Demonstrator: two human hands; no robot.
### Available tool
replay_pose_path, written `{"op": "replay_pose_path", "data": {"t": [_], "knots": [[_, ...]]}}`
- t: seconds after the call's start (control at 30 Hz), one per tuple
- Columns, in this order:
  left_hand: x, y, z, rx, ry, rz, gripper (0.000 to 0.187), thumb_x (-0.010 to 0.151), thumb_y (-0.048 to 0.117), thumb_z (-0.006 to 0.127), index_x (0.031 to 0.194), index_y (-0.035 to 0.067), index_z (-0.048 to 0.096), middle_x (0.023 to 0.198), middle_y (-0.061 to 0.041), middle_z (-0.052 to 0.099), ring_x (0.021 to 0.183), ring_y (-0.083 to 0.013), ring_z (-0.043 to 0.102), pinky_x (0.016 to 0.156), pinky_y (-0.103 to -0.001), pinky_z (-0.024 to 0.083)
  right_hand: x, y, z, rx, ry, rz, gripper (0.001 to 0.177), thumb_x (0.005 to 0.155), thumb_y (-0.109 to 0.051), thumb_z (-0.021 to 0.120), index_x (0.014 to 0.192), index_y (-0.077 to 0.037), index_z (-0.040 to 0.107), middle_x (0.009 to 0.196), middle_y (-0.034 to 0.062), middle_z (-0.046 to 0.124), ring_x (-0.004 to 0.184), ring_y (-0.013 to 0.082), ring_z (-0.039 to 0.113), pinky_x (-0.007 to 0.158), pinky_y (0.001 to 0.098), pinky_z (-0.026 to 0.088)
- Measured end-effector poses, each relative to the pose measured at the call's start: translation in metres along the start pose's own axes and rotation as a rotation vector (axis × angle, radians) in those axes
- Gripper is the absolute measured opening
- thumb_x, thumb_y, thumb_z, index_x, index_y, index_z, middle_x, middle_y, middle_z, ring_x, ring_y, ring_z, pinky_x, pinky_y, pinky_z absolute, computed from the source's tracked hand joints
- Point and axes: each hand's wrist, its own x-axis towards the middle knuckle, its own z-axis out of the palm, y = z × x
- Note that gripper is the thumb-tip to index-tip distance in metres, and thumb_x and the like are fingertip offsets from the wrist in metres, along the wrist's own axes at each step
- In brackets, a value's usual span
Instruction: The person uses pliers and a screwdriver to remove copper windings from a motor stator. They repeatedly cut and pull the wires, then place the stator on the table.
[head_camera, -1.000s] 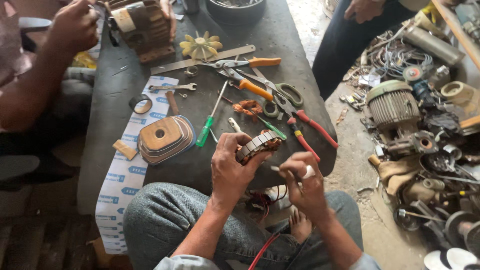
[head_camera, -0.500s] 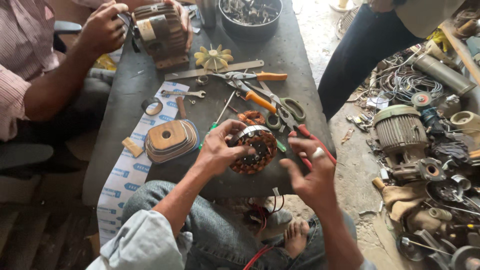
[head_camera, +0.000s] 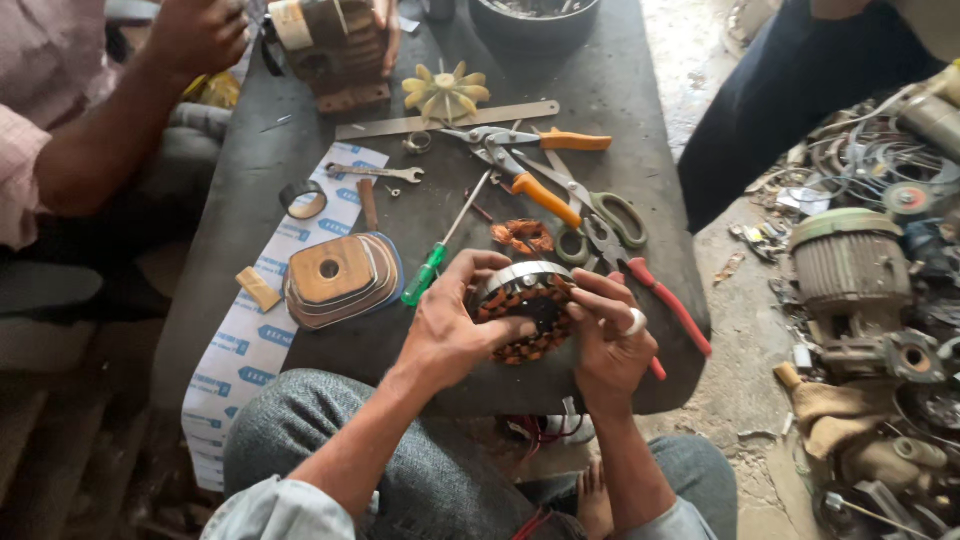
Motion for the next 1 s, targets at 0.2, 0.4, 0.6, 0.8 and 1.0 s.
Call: {"op": "replay_pose_path", "data": {"t": [0.2,0.4,0.6,0.8,1.0], "knots": [[-0.009,0.004,-0.01,-0.014,0.053,-0.194,0.055,0.067,0.018,0.088,0.118,0.009,0.069,0.103,-0.005,0.077,0.094,-0.0136,0.075,0.085,-0.029,0.061,-0.001,0.011,-0.003,0.092,-0.001,0.031,0.014,0.099,0.004,0.068,0.11,-0.004,0.069,0.127,0.0139,0.07,0.118,0.0173,0.067,0.106,0.0329,0.054],[-0.008,0.008,0.0,-0.032,0.101,-0.13,0.05,0.067,0.022,0.09,0.112,0.007,0.075,0.095,-0.004,0.082,0.087,-0.0115,0.078,0.08,-0.027,0.062,-0.001,0.013,-0.003,0.025,0.036,-0.048,0.009,0.103,0.004,0.065,0.111,0.0,0.064,0.127,0.0154,0.07,0.124,0.0202,0.065,0.128,0.0403,0.042],[-0.01,0.007,0.007,-0.068,0.15,-0.036,0.055,0.065,0.028,0.093,0.113,0.007,0.076,0.092,-0.005,0.081,0.08,-0.0115,0.077,0.072,-0.025,0.063,0.001,0.013,0.003,0.062,0.08,0.022,0.007,0.104,0.002,0.061,0.111,0.0,0.062,0.127,0.0167,0.069,0.121,0.0199,0.065,0.11,0.0368,0.051],[-0.009,0.002,0.009,-0.035,0.183,0.085,0.052,0.068,0.031,0.092,0.112,0.006,0.077,0.093,-0.006,0.081,0.08,-0.0112,0.078,0.073,-0.026,0.063,0.001,0.014,0.006,0.108,0.076,0.025,0.007,0.105,0.002,0.06,0.112,0.001,0.061,0.124,0.0157,0.069,0.112,0.018,0.068,0.1,0.033,0.057],[-0.007,0.001,-0.002,-0.133,0.182,0.001,0.048,0.069,0.03,0.092,0.108,0.006,0.079,0.091,-0.005,0.082,0.08,-0.0098,0.077,0.074,-0.025,0.062,-0.002,-0.001,0.009,0.015,0.109,0.047,0.007,0.104,0.003,0.065,0.11,0.004,0.068,0.113,0.0148,0.074,0.107,0.0164,0.069,0.112,0.032,0.051]]}}
